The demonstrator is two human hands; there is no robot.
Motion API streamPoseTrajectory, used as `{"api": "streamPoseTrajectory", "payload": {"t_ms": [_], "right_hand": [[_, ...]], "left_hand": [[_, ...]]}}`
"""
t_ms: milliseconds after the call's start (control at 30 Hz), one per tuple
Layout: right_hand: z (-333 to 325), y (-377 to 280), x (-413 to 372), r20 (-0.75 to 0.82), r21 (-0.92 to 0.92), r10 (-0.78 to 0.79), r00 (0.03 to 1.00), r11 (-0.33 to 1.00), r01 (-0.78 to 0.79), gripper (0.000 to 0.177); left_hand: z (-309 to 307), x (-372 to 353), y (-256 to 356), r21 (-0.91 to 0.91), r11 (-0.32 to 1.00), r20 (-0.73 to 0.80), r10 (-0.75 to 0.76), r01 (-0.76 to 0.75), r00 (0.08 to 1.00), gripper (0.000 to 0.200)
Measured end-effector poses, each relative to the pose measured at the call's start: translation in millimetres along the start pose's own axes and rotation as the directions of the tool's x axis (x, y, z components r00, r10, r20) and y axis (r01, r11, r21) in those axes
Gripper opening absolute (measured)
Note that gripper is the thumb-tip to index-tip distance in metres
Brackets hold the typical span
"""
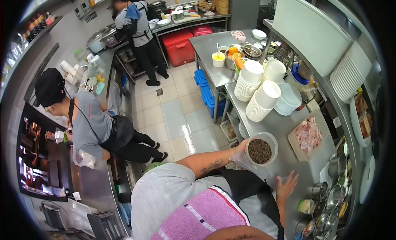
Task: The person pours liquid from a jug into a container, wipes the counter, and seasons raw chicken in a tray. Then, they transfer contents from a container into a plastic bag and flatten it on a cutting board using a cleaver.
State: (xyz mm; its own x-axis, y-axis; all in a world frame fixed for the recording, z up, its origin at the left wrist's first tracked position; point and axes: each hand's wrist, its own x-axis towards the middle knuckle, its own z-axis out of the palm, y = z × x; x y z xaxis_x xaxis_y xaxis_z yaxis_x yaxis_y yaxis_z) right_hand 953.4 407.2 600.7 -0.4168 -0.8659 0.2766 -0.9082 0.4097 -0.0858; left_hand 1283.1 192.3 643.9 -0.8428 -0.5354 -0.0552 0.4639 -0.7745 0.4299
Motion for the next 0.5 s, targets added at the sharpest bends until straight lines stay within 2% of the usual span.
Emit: {"api": "streamPoseTrajectory", "payload": {"t_ms": [33,67,100,133,167,200,233,267,300,333,367,400,433,467,500], "right_hand": [[-15.0,-18.5,8.4,-0.029,0.108,-0.033,0.999,0.993,0.036,0.087],[-37.0,-46.6,25.4,0.084,0.454,-0.060,0.995,0.891,0.016,0.081],[-58.1,-73.2,41.6,0.264,0.775,-0.097,0.960,0.614,-0.151,0.076],[-77.3,-98.4,54.0,0.433,0.886,-0.184,0.882,0.267,-0.379,0.070],[-95.2,-118.4,62.0,0.520,0.848,-0.291,0.803,0.065,-0.526,0.065],[-101.9,-144.0,67.3,0.540,0.835,-0.274,0.796,0.051,-0.549,0.059],[-106.2,-159.0,72.6,0.565,0.818,-0.246,0.787,0.042,-0.574,0.053],[-94.4,-157.1,76.8,0.536,0.844,-0.266,0.801,0.128,-0.521,0.047],[-74.7,-147.3,77.0,0.523,0.851,-0.270,0.809,0.221,-0.476,0.043],[-63.3,-144.8,78.5,0.539,0.842,-0.247,0.805,0.125,-0.525,0.037],[-60.5,-140.4,80.1,0.561,0.828,-0.200,0.803,0.164,-0.537,0.036],[-56.2,-131.2,80.6,0.513,0.845,-0.164,0.842,0.266,-0.463,0.033],[-57.8,-128.1,82.3,0.537,0.812,-0.078,0.840,0.316,-0.490,0.033],[-56.0,-122.2,85.6,0.552,0.779,-0.004,0.834,0.360,-0.514,0.033],[-37.3,-105.6,86.8,0.514,0.768,0.022,0.857,0.434,-0.471,0.033]], "left_hand": [[11.9,-9.3,7.9,0.100,0.993,-0.027,0.061,-0.058,0.998,0.065],[21.0,-15.1,8.8,0.193,0.976,-0.048,0.112,-0.101,0.993,0.065],[24.7,-15.0,10.3,0.288,0.947,-0.057,0.162,-0.139,0.985,0.065],[22.4,-11.0,10.4,0.383,0.902,-0.002,0.214,-0.197,0.977,0.066],[-2.8,1.1,5.2,0.376,0.909,-0.002,0.197,-0.182,0.980,0.066],[-45.9,21.6,0.7,0.172,0.983,-0.099,0.088,-0.070,0.991,0.065],[-66.4,37.9,-8.7,-0.057,0.997,-0.168,-0.051,0.042,0.984,0.069],[-38.0,26.7,-6.1,0.192,0.981,-0.287,0.033,0.024,0.957,0.075],[-7.8,11.5,5.4,0.421,0.906,-0.363,0.120,0.048,0.924,0.081],[-53.4,25.4,-8.7,0.474,0.880,-0.282,0.127,0.023,0.951,0.082],[-12.7,11.3,2.7,0.472,0.876,-0.372,0.092,0.102,0.924,0.079],[-61.3,21.5,-1.8,0.619,0.746,-0.478,0.111,0.245,0.871,0.074],[-81.4,18.6,3.7,0.777,0.617,-0.364,0.277,0.126,0.889,0.062],[-82.5,8.7,18.1,0.846,0.526,-0.319,0.367,0.088,0.874,0.048],[-105.4,4.2,20.2,0.838,0.544,-0.244,0.452,-0.048,0.858,0.041]]}}
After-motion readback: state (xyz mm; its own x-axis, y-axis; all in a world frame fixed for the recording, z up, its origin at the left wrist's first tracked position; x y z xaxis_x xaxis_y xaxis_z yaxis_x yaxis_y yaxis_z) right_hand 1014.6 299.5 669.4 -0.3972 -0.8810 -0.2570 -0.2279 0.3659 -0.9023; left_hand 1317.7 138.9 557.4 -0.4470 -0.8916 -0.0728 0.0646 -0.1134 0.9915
